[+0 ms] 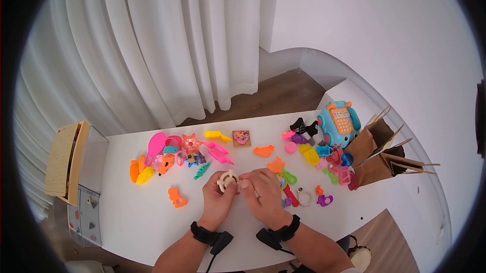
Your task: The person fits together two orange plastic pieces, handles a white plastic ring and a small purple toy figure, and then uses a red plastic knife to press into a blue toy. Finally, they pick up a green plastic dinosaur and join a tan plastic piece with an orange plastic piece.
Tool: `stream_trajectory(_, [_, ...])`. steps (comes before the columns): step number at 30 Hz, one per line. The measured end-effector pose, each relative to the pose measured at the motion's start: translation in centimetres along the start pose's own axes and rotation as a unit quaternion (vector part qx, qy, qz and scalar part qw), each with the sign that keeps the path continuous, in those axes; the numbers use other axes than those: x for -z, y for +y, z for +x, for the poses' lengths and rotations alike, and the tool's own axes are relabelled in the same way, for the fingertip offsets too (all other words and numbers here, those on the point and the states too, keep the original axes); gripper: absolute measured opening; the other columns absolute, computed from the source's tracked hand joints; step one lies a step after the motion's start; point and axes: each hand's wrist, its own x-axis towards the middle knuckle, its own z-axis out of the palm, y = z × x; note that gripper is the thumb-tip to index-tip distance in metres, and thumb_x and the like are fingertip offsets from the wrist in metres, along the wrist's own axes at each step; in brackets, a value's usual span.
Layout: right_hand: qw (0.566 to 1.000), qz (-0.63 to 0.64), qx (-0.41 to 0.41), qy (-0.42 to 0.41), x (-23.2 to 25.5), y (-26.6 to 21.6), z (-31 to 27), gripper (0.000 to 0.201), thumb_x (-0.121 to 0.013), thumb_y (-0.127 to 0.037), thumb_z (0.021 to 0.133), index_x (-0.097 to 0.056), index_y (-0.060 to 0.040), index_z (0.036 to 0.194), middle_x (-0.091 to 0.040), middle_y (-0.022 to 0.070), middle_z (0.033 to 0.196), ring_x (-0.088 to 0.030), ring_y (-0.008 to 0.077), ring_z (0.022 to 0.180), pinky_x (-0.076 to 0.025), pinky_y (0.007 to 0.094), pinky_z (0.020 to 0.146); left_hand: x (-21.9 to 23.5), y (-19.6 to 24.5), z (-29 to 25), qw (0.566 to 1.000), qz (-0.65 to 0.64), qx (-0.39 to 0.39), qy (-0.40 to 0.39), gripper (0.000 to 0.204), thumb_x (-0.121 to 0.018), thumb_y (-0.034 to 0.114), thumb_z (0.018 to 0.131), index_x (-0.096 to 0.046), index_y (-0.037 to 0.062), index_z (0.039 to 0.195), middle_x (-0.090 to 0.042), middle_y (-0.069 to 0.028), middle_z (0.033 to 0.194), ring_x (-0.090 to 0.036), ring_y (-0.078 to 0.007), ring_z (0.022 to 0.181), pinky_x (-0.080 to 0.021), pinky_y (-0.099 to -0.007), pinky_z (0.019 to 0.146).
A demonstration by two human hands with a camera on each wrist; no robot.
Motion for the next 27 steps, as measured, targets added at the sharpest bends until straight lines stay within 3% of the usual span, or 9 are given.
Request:
stream_trajectory(2, [0.999,-0.002,-0.032,-0.007,0.1,-0.2,-0.1,0.018,-0.066,-0.020,0.100,-0.071,-0.0028,0.095,-0.071,0.0084,0.089,-0.065,0.0292,0.087,-0.048,0.0441,0.082,-0.2,0.1,0.0,1.000,-0.015,0.016,0.010,0.016,-0.064,0.005,0.102,-0.066,0.0010,0.117,-0.070,-0.0023,0.107,-0.065,-0.0078,0.092,-0.059,-0.0256,0.080])
stream_trajectory(4, [0.997,0.009,-0.081,-0.009,0.3,-1.1,0.2,0.024,-0.063,-0.022,0.102,-0.071,-0.0027,0.112,-0.070,0.0073,0.084,-0.065,0.0290,0.081,-0.047,0.0430,0.081,-0.1,0.3,-0.1,1.000,-0.008,0.010,0.007,0.015,-0.064,0.005,0.102,-0.066,0.0011,0.116,-0.070,-0.0025,0.106,-0.066,-0.0080,0.092,-0.059,-0.0257,0.079])
stream_trajectory(7, [0.995,0.010,-0.091,-0.037,0.4,-1.3,0.3,0.031,-0.061,-0.024,0.103,-0.069,-0.0017,0.123,-0.068,0.0079,0.082,-0.064,0.0294,0.081,-0.047,0.0426,0.080,0.0,-0.1,0.0,1.000,-0.002,0.008,-0.004,0.016,-0.064,0.007,0.102,-0.066,0.0009,0.117,-0.070,-0.0028,0.105,-0.066,-0.0084,0.092,-0.060,-0.0261,0.078])
stream_trajectory(14, [0.991,-0.030,-0.117,-0.065,0.0,0.0,-0.5,0.025,-0.062,-0.024,0.102,-0.073,-0.0021,0.098,-0.069,0.0088,0.086,-0.063,0.0307,0.083,-0.048,0.0442,0.083,-0.1,0.1,0.0,1.000,-0.010,0.012,0.009,0.018,-0.067,0.008,0.102,-0.066,0.0001,0.118,-0.070,-0.0026,0.105,-0.066,-0.0077,0.091,-0.059,-0.0257,0.080])
stream_trajectory(16, [0.997,-0.030,-0.070,-0.008,-0.1,-0.3,-0.1,0.026,-0.063,-0.022,0.101,-0.071,-0.0022,0.086,-0.071,0.0124,0.099,-0.064,0.0315,0.093,-0.048,0.0458,0.087,-0.2,0.3,0.0,1.000,-0.014,0.023,0.016,0.018,-0.067,0.008,0.101,-0.066,0.0001,0.117,-0.070,-0.0024,0.104,-0.065,-0.0073,0.091,-0.059,-0.0255,0.079])
stream_trajectory(17, [0.997,-0.030,-0.070,-0.008,0.0,-0.3,0.1,0.026,-0.063,-0.022,0.101,-0.071,-0.0022,0.086,-0.071,0.0124,0.099,-0.064,0.0315,0.093,-0.048,0.0458,0.087,-0.2,0.3,0.0,1.000,-0.013,0.023,0.016,0.018,-0.067,0.008,0.101,-0.066,0.0001,0.117,-0.070,-0.0024,0.104,-0.065,-0.0073,0.091,-0.059,-0.0255,0.079])
stream_trajectory(19, [0.999,-0.036,0.025,-0.001,0.2,-0.5,0.6,0.026,-0.065,-0.021,0.100,-0.070,-0.0016,0.083,-0.072,0.0153,0.112,-0.064,0.0321,0.103,-0.048,0.0466,0.089,-0.3,0.2,0.0,1.000,-0.012,-0.007,0.012,0.017,-0.067,0.008,0.101,-0.066,0.0004,0.117,-0.070,-0.0023,0.104,-0.065,-0.0072,0.090,-0.059,-0.0255,0.078])
stream_trajectory(22, [0.999,0.008,0.029,-0.025,0.4,-1.2,0.8,0.026,-0.064,-0.021,0.100,-0.069,-0.0018,0.083,-0.073,0.0146,0.114,-0.065,0.0317,0.103,-0.048,0.0466,0.090,0.0,-0.5,0.2,0.999,0.016,-0.035,0.015,0.016,-0.066,0.007,0.101,-0.066,0.0005,0.116,-0.069,-0.0026,0.104,-0.065,-0.0072,0.089,-0.059,-0.0256,0.078])
stream_trajectory(27, [0.997,-0.012,-0.062,-0.033,0.2,-0.1,-0.5,0.022,-0.063,-0.023,0.102,-0.071,-0.0022,0.099,-0.074,0.0115,0.099,-0.067,0.0311,0.094,-0.048,0.0440,0.086,0.0,-0.2,0.0,1.000,-0.015,0.015,0.009,0.015,-0.066,0.005,0.101,-0.066,0.0000,0.115,-0.069,-0.0032,0.105,-0.065,-0.0076,0.089,-0.059,-0.0258,0.078])
